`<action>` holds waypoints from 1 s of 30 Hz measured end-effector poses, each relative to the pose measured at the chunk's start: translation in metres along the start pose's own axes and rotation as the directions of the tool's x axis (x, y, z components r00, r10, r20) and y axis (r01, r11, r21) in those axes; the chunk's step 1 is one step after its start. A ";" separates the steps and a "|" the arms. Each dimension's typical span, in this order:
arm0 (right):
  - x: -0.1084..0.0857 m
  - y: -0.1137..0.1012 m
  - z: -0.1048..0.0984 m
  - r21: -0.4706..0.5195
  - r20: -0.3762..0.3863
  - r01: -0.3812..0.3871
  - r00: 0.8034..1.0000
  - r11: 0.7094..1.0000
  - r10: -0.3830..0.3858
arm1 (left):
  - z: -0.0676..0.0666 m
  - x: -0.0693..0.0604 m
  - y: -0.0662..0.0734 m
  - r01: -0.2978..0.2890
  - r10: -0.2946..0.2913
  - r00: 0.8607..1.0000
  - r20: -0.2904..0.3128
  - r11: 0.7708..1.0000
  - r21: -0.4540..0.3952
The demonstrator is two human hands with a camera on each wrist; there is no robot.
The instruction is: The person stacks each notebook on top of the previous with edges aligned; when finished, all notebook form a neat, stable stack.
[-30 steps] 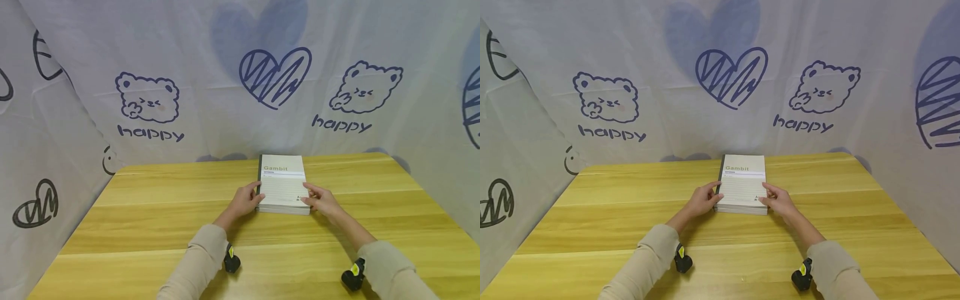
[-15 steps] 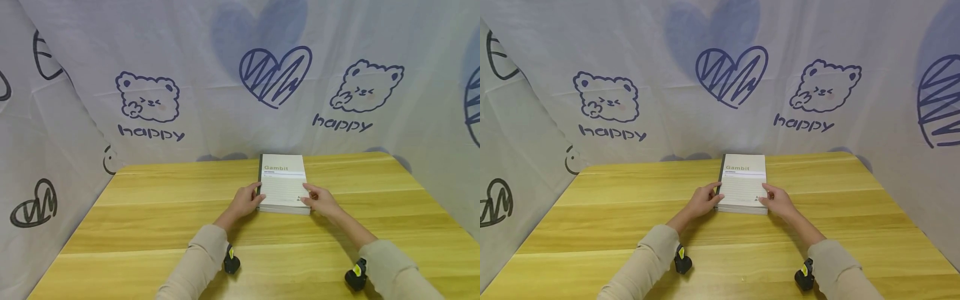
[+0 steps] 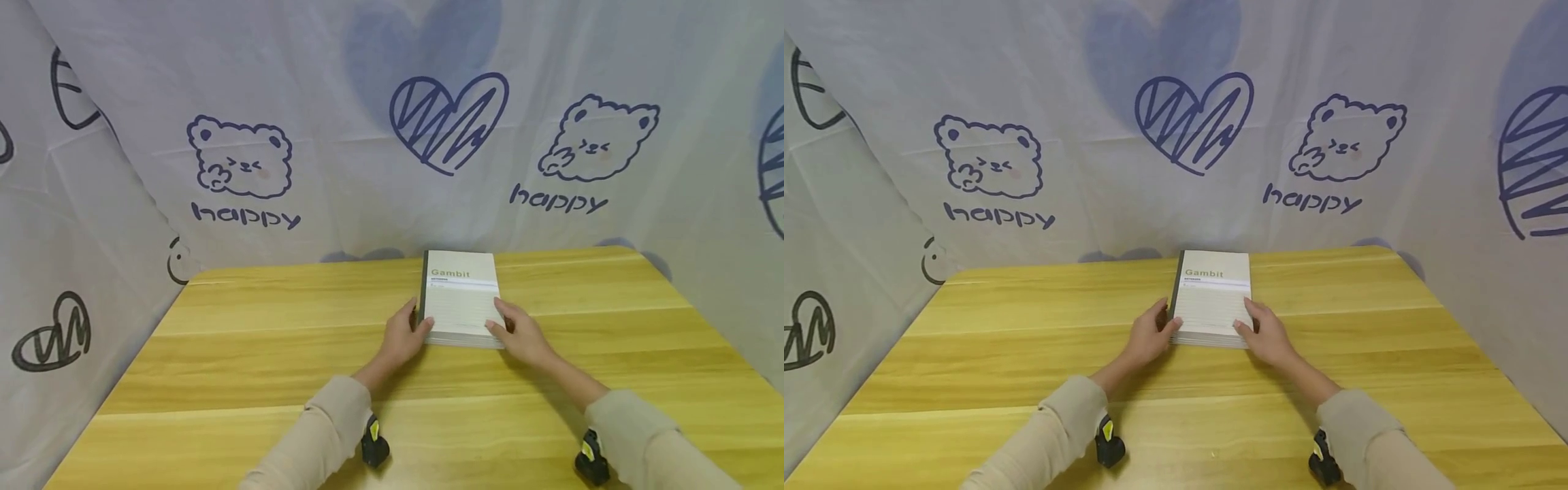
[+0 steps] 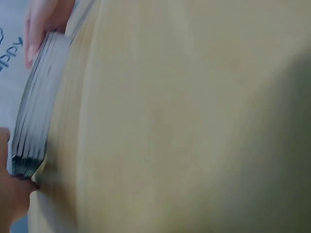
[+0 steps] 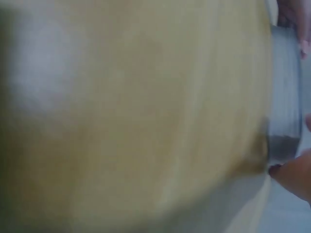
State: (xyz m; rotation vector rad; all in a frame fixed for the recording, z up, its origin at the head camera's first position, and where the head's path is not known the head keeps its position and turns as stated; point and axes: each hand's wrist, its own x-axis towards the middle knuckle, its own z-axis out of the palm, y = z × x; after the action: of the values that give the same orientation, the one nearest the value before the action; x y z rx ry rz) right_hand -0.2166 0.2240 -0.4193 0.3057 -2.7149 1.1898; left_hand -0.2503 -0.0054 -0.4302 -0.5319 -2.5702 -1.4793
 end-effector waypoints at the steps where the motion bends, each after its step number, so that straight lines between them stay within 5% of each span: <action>1: -0.001 -0.001 0.002 0.018 0.000 -0.025 1.000 1.000 0.025 | 0.002 -0.002 0.002 0.006 -0.007 1.000 -0.015 0.999 -0.033; 6: -0.004 -0.006 0.007 0.117 0.013 -0.168 0.986 0.979 0.167 | 0.012 -0.005 0.013 0.076 -0.087 0.993 -0.077 0.988 -0.136; 13: -0.003 -0.014 0.015 0.200 -0.003 -0.274 0.960 0.941 0.280 | 0.023 -0.003 0.019 0.156 -0.179 0.970 -0.166 0.977 -0.147; 20: -0.002 -0.019 0.016 0.290 0.011 -0.351 0.931 0.890 0.364 | 0.027 -0.002 0.024 0.247 -0.273 0.954 -0.128 0.951 -0.184; 30: -0.003 -0.018 0.017 0.355 0.052 -0.380 0.920 0.854 0.388 | 0.026 -0.004 0.023 0.267 -0.285 0.947 -0.146 0.955 -0.132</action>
State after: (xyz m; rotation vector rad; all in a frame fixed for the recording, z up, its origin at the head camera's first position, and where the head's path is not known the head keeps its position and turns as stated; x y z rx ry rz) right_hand -0.2104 0.1999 -0.4189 -0.2278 -2.5976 1.7898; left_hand -0.2367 0.0265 -0.4256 -0.0541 -2.5230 -1.6797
